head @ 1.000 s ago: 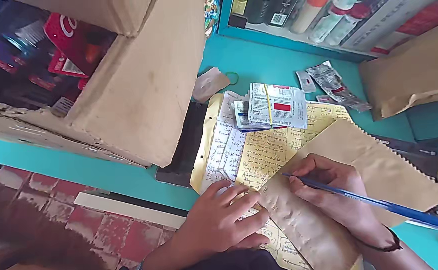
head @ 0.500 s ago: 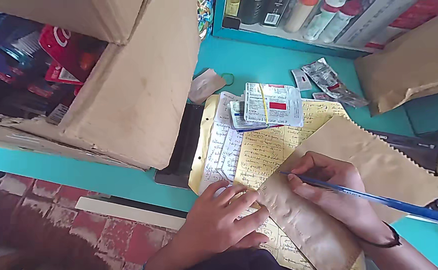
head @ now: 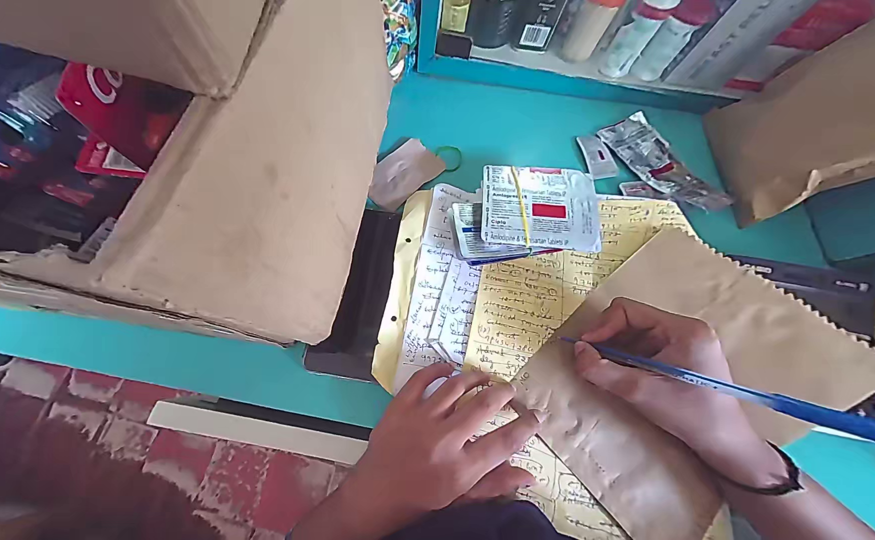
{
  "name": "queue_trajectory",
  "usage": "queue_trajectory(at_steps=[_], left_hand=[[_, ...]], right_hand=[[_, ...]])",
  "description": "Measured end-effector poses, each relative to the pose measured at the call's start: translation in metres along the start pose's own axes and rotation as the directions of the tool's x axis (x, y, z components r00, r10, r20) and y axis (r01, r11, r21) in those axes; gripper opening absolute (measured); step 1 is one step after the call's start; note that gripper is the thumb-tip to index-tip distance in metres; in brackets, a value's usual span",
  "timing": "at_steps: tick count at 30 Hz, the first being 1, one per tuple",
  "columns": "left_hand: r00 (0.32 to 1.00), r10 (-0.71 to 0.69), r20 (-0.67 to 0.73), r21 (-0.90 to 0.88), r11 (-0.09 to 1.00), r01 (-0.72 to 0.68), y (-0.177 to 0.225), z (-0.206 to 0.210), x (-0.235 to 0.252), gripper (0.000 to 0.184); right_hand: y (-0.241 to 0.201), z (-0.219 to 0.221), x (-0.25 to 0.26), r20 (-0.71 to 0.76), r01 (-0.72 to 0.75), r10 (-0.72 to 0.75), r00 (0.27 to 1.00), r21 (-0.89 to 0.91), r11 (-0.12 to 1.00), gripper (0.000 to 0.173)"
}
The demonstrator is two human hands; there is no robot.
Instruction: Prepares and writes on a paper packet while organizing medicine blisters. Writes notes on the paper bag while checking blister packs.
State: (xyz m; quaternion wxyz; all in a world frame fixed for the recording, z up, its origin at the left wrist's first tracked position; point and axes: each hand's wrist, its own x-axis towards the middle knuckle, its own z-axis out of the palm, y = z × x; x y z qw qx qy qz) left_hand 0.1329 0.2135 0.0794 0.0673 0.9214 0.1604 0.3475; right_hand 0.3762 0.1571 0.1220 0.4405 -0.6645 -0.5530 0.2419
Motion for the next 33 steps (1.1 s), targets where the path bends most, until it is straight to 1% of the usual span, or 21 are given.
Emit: queue_trajectory(at_steps=[4, 7, 9, 11, 13, 16, 18, 23, 26, 30, 33], left_hand=[[1.0, -0.002, 0.015, 0.009, 1.0, 0.002, 0.001, -0.001, -0.001, 0.041], [1.0, -0.002, 0.001, 0.038, 0.999, 0.002, 0.001, -0.001, -0.001, 0.042], [1.0, 0.001, -0.019, 0.031, 1.0, 0.0, 0.0, -0.001, 0.0, 0.042], [0.999, 0.005, -0.042, -0.013, 1.0, -0.006, -0.001, -0.001, 0.0, 0.04], [0.999, 0.009, -0.049, -0.055, 0.998, -0.012, -0.002, -0.002, -0.001, 0.037], [0.999, 0.014, -0.05, -0.09, 0.996, -0.018, -0.002, -0.002, -0.002, 0.035], [0.998, 0.012, -0.054, -0.094, 0.995, -0.018, -0.003, -0.002, -0.002, 0.034], [0.999, 0.006, -0.045, -0.086, 0.996, -0.01, -0.002, -0.002, -0.003, 0.035], [0.999, 0.002, -0.041, -0.086, 0.996, -0.005, -0.002, -0.002, -0.002, 0.035], [0.999, -0.001, -0.043, -0.09, 0.996, -0.003, -0.002, -0.002, -0.002, 0.035], [0.999, -0.007, -0.038, -0.097, 0.995, 0.003, -0.002, -0.002, -0.004, 0.034]], right_hand=[[-0.001, -0.001, 0.0, -0.002, -0.05, 0.05, 0.999, 0.0, 0.999, 0.013], [-0.002, -0.001, -0.001, -0.006, -0.08, 0.08, 0.997, 0.01, 0.997, 0.013], [-0.004, -0.001, -0.003, -0.024, -0.111, 0.112, 0.993, 0.061, 0.992, 0.014], [-0.008, -0.001, -0.006, -0.027, -0.129, 0.133, 0.991, 0.112, 0.985, 0.015], [-0.007, -0.007, -0.005, 0.005, -0.117, 0.117, 0.993, 0.091, 0.989, 0.013], [0.004, -0.023, 0.007, 0.011, -0.073, 0.073, 0.997, -0.018, 0.997, 0.012], [0.012, -0.027, 0.011, 0.016, -0.069, 0.069, 0.997, -0.021, 0.997, 0.013], [0.015, -0.022, 0.009, -0.001, -0.058, 0.059, 0.998, 0.025, 0.998, 0.014], [0.015, -0.022, 0.008, 0.005, -0.056, 0.056, 0.998, -0.026, 0.998, 0.014], [0.015, -0.021, 0.009, -0.024, -0.058, 0.057, 0.998, -0.048, 0.997, 0.013], [0.014, -0.02, 0.007, -0.019, -0.056, 0.054, 0.998, -0.067, 0.996, 0.014]])
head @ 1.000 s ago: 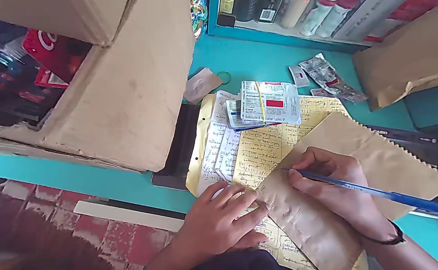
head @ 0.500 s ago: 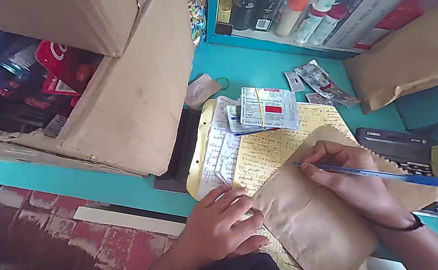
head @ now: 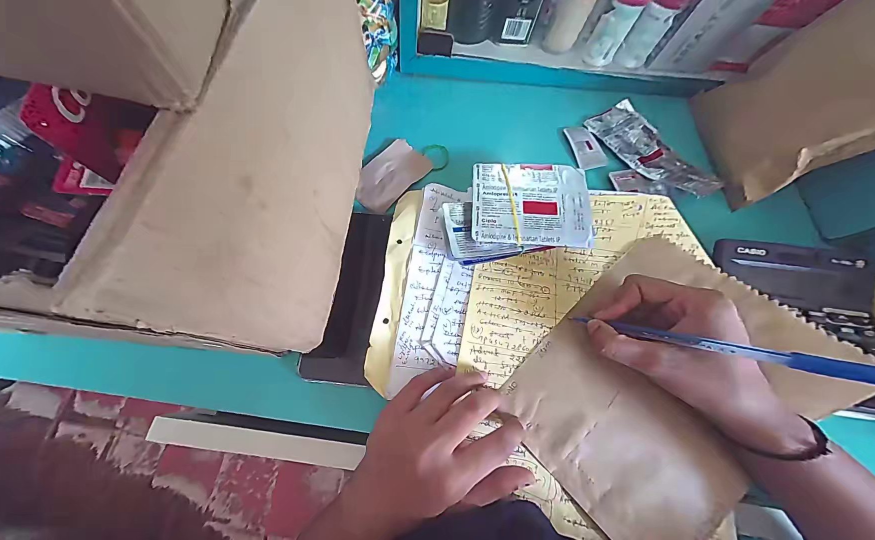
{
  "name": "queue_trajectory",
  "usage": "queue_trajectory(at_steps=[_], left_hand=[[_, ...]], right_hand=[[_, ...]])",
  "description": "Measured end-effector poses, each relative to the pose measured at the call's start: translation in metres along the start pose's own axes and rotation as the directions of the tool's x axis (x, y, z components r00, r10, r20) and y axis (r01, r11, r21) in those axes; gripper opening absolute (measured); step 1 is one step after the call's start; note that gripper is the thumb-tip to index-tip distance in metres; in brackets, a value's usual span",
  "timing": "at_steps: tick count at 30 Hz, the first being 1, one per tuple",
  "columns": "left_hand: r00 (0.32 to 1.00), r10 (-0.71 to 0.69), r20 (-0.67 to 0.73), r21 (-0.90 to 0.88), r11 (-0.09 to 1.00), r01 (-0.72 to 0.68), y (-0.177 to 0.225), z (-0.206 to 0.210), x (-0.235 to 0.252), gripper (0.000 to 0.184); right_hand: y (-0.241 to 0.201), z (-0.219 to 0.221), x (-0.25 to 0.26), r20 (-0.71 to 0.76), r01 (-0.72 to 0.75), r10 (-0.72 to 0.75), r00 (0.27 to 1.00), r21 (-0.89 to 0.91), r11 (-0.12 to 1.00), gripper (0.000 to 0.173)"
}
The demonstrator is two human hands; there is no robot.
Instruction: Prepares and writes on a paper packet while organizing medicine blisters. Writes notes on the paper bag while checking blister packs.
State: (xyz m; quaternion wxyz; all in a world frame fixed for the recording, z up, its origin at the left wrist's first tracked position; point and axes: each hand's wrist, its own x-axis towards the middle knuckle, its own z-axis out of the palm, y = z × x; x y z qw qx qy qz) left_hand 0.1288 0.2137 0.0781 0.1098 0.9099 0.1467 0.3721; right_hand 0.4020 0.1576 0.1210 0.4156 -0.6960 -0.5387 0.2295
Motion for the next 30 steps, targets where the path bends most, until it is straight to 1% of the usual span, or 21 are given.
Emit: queue_trajectory(at_steps=[3, 8, 15, 20, 30], left_hand=[[1.0, 0.004, 0.002, 0.004, 1.0, -0.004, -0.0007, -0.0003, 0.0, 0.034], [1.0, 0.001, -0.002, 0.006, 1.0, -0.001, 0.0, -0.0007, 0.0011, 0.035], [1.0, -0.003, 0.017, 0.021, 1.0, 0.003, 0.0009, -0.0012, 0.0013, 0.036], [1.0, 0.003, 0.025, 0.018, 1.0, -0.003, 0.0, -0.0013, 0.0005, 0.036], [0.998, 0.018, 0.067, 0.025, 0.999, -0.02, 0.0012, -0.0013, 0.0012, 0.039]], right_hand=[[-0.0005, -0.0013, -0.0006, -0.002, -0.003, 0.003, 1.0, -0.019, 1.0, 0.014], [0.0014, -0.001, 0.0002, -0.02, 0.008, -0.008, 1.0, 0.012, 1.0, 0.014], [0.0012, -0.0013, -0.0001, -0.03, -0.007, 0.007, 1.0, 0.003, 1.0, 0.015], [0.0009, -0.0006, 0.0004, -0.037, -0.025, 0.027, 0.999, 0.045, 0.999, 0.015], [-0.0013, 0.0004, -0.0015, -0.06, -0.03, 0.031, 0.998, 0.018, 0.999, 0.013]])
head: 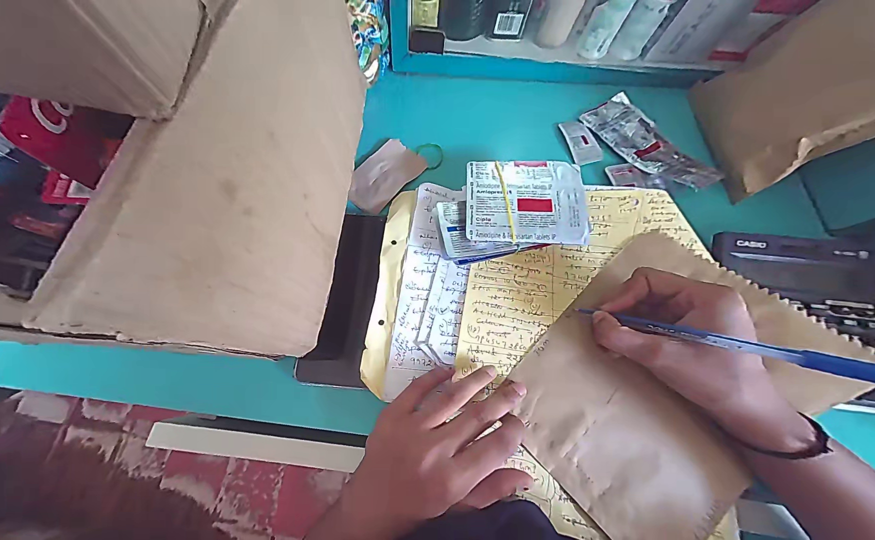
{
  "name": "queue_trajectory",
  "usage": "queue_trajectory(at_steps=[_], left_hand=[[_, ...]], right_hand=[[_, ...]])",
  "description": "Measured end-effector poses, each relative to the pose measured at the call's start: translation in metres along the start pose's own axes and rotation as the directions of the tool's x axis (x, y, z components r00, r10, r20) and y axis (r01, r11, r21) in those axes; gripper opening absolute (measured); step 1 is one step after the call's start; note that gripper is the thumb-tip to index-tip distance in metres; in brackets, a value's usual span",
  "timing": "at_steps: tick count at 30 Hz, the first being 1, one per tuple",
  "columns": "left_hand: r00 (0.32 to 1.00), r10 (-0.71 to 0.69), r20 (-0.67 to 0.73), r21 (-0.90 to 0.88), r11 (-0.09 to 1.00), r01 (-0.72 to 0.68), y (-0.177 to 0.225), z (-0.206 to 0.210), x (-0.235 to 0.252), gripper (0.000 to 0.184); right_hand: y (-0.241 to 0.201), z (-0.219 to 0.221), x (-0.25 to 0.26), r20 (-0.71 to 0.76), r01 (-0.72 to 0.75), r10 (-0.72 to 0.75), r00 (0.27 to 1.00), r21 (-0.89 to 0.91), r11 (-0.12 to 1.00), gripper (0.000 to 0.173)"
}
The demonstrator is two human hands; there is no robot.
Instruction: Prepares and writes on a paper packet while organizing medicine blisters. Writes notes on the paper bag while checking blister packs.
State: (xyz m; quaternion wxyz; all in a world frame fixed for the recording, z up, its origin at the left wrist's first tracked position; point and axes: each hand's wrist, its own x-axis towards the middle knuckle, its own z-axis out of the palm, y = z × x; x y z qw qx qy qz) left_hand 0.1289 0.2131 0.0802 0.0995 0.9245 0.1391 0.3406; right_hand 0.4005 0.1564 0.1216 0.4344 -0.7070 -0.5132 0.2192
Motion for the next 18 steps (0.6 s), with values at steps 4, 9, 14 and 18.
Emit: queue_trajectory(at_steps=[4, 9, 14, 18], left_hand=[[0.999, 0.032, 0.026, 0.011, 0.999, -0.032, -0.0004, -0.0003, 0.0, 0.037], [0.998, 0.05, 0.043, 0.042, 0.998, -0.052, -0.0011, 0.0001, 0.0011, 0.04], [0.999, 0.041, 0.034, 0.051, 0.998, -0.043, -0.0006, 0.001, 0.0011, 0.041], [0.999, 0.038, 0.002, 0.004, 0.999, -0.038, -0.0014, 0.0004, 0.0001, 0.041]], right_hand=[[-0.0001, 0.0002, 0.0008, -0.009, -0.012, 0.012, 1.0, 0.002, 1.0, 0.014], [-0.0014, -0.0002, 0.0017, -0.023, -0.038, 0.038, 0.999, -0.002, 0.999, 0.015], [-0.001, -0.0016, 0.001, -0.013, -0.062, 0.062, 0.998, -0.022, 0.998, 0.015], [-0.0027, 0.0003, -0.0048, -0.016, -0.05, 0.051, 0.999, 0.057, 0.997, 0.015]])
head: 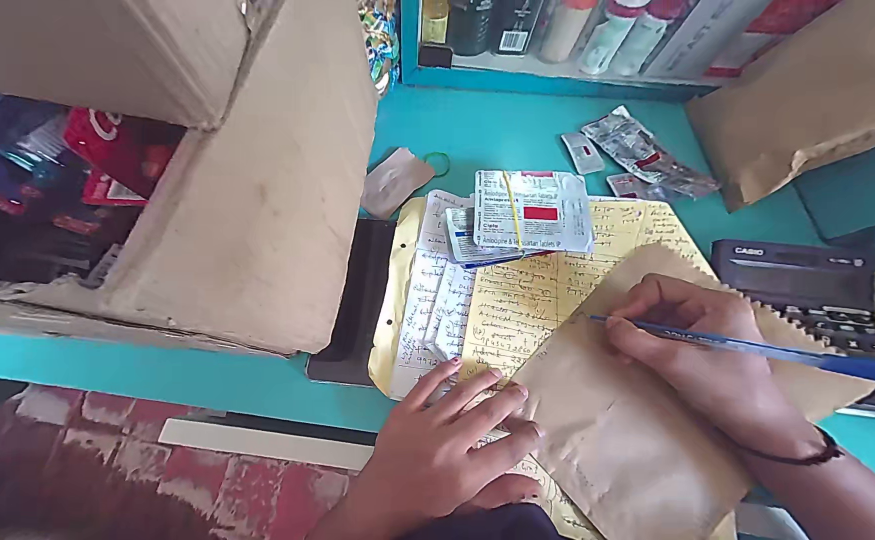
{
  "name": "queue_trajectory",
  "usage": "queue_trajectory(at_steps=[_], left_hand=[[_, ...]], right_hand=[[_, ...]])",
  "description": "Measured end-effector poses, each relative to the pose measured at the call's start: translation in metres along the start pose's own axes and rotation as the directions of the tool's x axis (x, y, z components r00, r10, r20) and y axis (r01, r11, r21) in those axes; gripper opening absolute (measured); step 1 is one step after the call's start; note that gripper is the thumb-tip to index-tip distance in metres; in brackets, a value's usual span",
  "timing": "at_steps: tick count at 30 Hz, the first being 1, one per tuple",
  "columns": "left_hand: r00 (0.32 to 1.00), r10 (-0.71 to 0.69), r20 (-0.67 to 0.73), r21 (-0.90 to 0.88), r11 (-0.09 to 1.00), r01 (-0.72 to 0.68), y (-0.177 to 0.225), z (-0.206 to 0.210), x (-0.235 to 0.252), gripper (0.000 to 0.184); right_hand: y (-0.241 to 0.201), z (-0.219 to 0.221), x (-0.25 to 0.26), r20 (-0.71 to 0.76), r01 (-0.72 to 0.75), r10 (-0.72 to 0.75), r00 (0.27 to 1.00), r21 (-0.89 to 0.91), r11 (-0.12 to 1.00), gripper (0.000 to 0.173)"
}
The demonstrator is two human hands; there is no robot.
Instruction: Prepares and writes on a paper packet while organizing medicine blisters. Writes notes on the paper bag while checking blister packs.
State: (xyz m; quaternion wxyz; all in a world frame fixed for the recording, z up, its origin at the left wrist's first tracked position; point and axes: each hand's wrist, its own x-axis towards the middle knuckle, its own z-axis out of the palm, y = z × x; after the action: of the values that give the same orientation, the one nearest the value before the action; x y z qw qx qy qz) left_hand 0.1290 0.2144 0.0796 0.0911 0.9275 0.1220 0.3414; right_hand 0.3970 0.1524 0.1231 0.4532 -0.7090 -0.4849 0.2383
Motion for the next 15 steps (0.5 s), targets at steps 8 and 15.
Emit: queue_trajectory(at_steps=[8, 15], left_hand=[[0.999, 0.022, -0.049, -0.123, 0.992, -0.028, -0.002, -0.001, -0.004, 0.035], [0.999, 0.022, -0.046, -0.132, 0.991, -0.028, -0.003, -0.001, -0.004, 0.034]], right_hand=[[0.002, -0.023, 0.018, 0.069, 0.059, -0.052, 0.996, -0.104, 0.993, 0.015], [0.008, -0.017, 0.017, 0.065, 0.043, -0.04, 0.997, -0.049, 0.998, 0.016]])
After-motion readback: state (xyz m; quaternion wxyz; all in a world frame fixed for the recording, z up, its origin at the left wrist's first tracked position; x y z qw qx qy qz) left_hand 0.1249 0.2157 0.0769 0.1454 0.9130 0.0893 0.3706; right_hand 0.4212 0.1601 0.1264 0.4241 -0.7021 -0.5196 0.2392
